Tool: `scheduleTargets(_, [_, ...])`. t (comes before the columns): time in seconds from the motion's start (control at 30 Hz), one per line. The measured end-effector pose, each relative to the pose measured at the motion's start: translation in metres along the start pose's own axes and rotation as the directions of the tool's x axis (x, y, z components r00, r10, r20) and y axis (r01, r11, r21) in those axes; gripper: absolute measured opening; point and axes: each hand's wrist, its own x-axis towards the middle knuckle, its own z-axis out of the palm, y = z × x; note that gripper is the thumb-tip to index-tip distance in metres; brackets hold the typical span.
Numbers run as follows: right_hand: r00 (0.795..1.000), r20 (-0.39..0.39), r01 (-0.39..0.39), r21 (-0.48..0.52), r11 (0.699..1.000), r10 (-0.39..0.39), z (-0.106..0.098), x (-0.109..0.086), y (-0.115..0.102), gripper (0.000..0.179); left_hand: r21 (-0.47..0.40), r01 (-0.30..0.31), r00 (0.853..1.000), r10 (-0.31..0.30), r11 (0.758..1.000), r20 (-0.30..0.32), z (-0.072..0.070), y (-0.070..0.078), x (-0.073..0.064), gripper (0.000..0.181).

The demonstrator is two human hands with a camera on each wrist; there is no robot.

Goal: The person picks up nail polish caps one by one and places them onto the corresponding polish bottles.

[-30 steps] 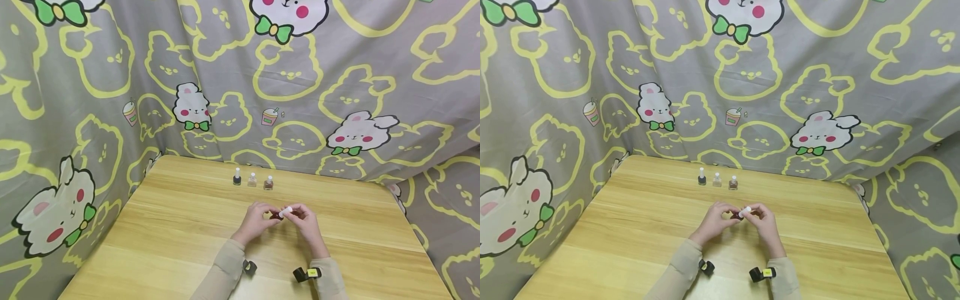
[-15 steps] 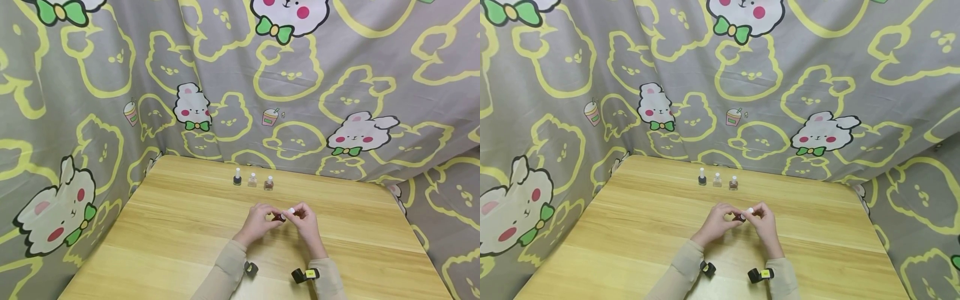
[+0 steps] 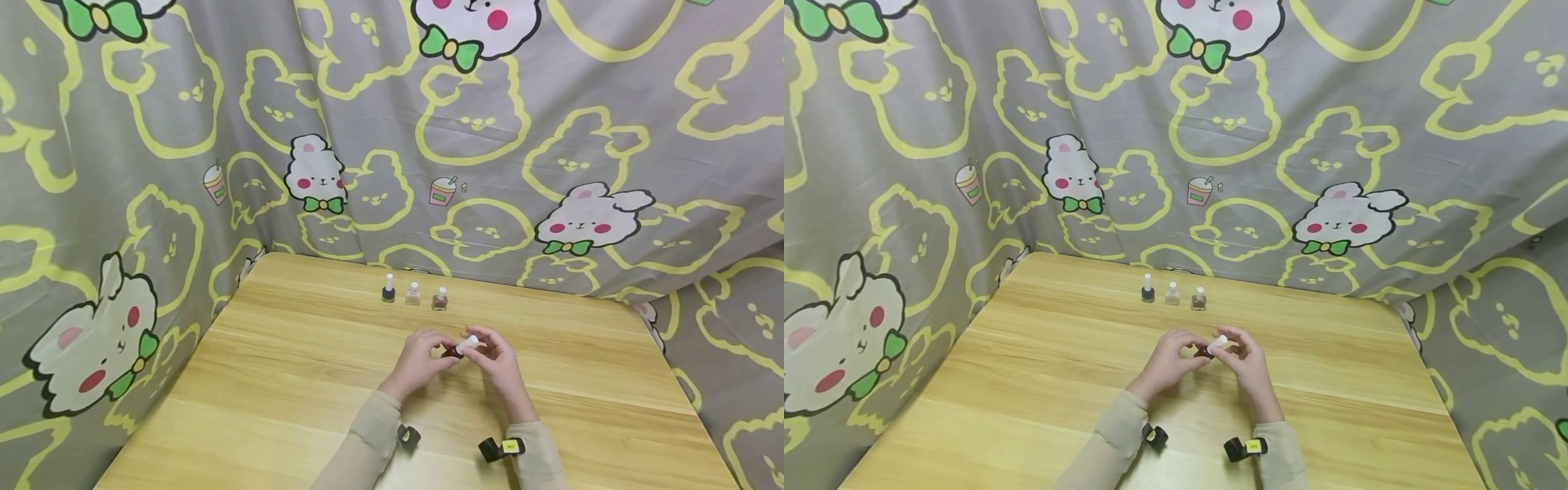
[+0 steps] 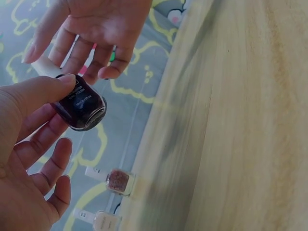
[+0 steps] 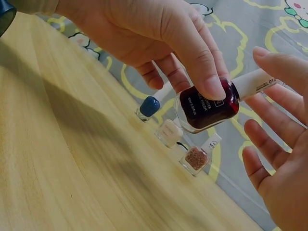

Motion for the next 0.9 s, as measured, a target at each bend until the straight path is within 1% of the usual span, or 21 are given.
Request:
scheduleTargets(0.17, [0.996,0.090,0.026,0.024,0.999,-0.028,-0.0029,-0.0001,0.0028,0.046,-0.007,-0.003,1.000,0.003,1.000,-0.002,-0.0003,-0.0014,0.0007,0.025])
scheduleTargets(0.23, [0.993,0.117,0.023,0.028,0.999,-0.026,-0.0037,-0.0005,0.0026,0.046,-0.012,-0.004,1.000,0.004,1.000,-0.001,0.0002,-0.0022,0.0012,0.025])
scheduleTargets(0.3, [0.992,0.127,0.000,0.040,0.999,-0.005,-0.0044,-0.0010,0.0023,0.045,-0.017,-0.006,1.000,0.006,1.000,-0.002,0.0007,-0.0031,0.0014,0.025])
scheduleTargets(0.43, [0.992,0.095,-0.085,0.076,0.993,0.078,-0.0041,-0.0018,0.0016,0.040,-0.021,-0.009,1.000,0.009,1.000,-0.005,0.0013,-0.0040,0.0017,0.024])
scheduleTargets(0.53, [0.992,0.065,-0.114,0.103,0.988,0.108,-0.0036,-0.0019,0.0020,0.035,-0.025,-0.011,1.000,0.011,1.000,-0.010,0.0011,-0.0037,0.0017,0.024])
scheduleTargets(0.73, [0.997,0.031,-0.074,0.136,0.988,0.070,-0.0032,-0.0017,0.0031,0.025,-0.031,-0.028,0.999,0.028,0.999,-0.016,0.0001,-0.0012,0.0010,0.024])
scheduleTargets(0.9, [0.998,-0.003,-0.060,0.126,0.990,0.061,-0.0016,-0.0013,0.0030,0.018,-0.035,-0.011,1.000,0.011,0.999,-0.005,0.0005,-0.0006,0.0009,0.026])
